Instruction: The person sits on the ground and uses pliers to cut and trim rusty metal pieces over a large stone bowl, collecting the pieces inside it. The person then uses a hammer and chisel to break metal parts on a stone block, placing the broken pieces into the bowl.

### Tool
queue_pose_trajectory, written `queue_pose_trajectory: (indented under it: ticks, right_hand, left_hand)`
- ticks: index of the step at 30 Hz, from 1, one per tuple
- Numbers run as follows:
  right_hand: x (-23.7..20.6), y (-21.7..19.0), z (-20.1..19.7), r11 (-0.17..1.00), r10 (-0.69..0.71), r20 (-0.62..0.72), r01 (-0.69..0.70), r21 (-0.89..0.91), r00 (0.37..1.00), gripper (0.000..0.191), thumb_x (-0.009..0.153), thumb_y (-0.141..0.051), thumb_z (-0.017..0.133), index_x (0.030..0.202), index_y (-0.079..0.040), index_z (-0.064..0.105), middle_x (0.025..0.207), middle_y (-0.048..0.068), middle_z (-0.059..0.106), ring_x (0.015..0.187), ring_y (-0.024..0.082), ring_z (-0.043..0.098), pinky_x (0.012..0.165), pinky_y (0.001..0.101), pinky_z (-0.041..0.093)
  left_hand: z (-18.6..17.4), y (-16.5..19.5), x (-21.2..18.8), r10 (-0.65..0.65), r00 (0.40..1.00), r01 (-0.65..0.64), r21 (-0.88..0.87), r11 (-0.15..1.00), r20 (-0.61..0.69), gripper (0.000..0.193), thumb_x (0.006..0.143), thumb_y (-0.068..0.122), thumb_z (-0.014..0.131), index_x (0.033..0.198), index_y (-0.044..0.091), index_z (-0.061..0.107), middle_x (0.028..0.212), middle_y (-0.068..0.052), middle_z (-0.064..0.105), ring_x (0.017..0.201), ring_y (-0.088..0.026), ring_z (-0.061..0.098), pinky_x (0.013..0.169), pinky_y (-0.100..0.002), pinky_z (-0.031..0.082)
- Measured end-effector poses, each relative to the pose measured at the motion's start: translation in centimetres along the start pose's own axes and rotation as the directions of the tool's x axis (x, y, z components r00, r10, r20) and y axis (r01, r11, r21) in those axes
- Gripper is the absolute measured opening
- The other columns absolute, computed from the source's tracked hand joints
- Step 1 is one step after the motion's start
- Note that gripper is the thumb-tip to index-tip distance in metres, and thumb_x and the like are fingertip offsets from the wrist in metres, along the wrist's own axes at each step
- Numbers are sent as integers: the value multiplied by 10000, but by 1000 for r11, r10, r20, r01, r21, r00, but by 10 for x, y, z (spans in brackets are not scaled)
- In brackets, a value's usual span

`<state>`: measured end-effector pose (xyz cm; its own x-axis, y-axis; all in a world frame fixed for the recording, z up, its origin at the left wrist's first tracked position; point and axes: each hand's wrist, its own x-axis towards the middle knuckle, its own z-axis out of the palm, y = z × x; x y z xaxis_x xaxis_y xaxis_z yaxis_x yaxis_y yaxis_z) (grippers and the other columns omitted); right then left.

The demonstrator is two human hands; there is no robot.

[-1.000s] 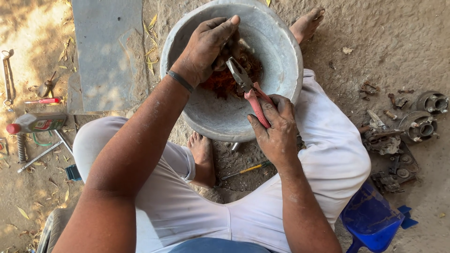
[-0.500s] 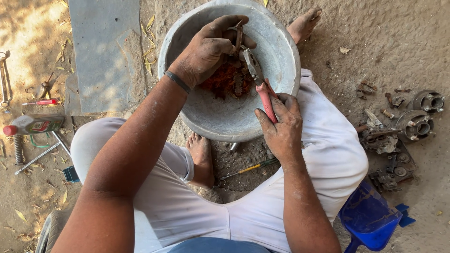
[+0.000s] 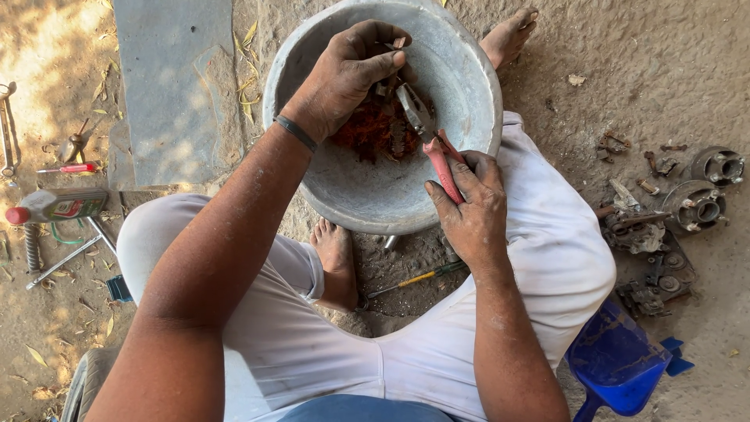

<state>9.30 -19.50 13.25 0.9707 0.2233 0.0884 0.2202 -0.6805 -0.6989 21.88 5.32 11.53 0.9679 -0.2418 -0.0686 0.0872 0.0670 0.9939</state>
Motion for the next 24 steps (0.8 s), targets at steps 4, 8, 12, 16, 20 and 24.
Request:
queue_pose_trajectory:
  ticks: [4, 8, 12, 16, 20, 24]
  right_hand:
    - [-1, -2, 0, 997, -56, -19, 55, -56, 998, 485, 852, -168, 858, 1305, -81, 706, 1246, 158, 605, 1159, 334, 612, 1005, 472, 523]
    - [-2, -3, 0, 993, -61, -15, 59, -101, 998, 510, 822, -166, 879, 1301, -101, 717, 1253, 148, 609, 1175, 340, 599, 1033, 495, 500]
    - [-1, -5, -1, 989, -72, -6, 70, -130, 997, 510, 801, -157, 894, 1282, -127, 729, 1264, 134, 610, 1184, 326, 584, 1048, 495, 491]
    - [0, -8, -2, 971, -110, 5, 108, -215, 994, 569, 746, -177, 919, 1288, -167, 747, 1233, 131, 600, 1144, 325, 568, 1032, 504, 472]
    - [1, -9, 0, 975, -96, 12, 96, -199, 995, 567, 752, -180, 917, 1293, -168, 747, 1230, 124, 592, 1157, 320, 562, 1053, 497, 465]
    - [1, -7, 2, 974, -107, 8, 106, -202, 994, 530, 744, -189, 920, 1249, -164, 764, 1218, 126, 603, 1155, 311, 574, 1048, 504, 463]
  left_hand:
    - [0, -1, -1, 24, 999, -24, -3, 1000, 27, 332, 1052, 205, 659, 1311, 0, 623, 1070, -115, 772, 967, -134, 744, 865, -272, 608]
    - [-2, -2, -2, -41, 998, 39, 48, 998, 40, 325, 1035, 184, 670, 1293, -10, 631, 1052, -132, 770, 935, -167, 751, 848, -289, 626]
    - [-2, -4, 0, -86, 996, 85, 57, 995, 14, 325, 994, 147, 677, 1268, -25, 641, 1081, -125, 765, 941, -184, 782, 857, -311, 671]
    - [2, -9, 2, -160, 983, 167, 66, 984, -95, 288, 963, 110, 707, 1199, -53, 672, 1030, -148, 764, 874, -192, 785, 771, -311, 699]
    - [4, -8, 2, -145, 984, 161, 170, 972, -99, 252, 969, 102, 710, 1173, -43, 690, 1021, -136, 771, 866, -181, 792, 759, -291, 704]
    - [4, 0, 1, -241, 964, 256, 154, 954, -108, 262, 958, 126, 682, 1154, -48, 670, 966, -158, 765, 800, -228, 807, 651, -324, 676]
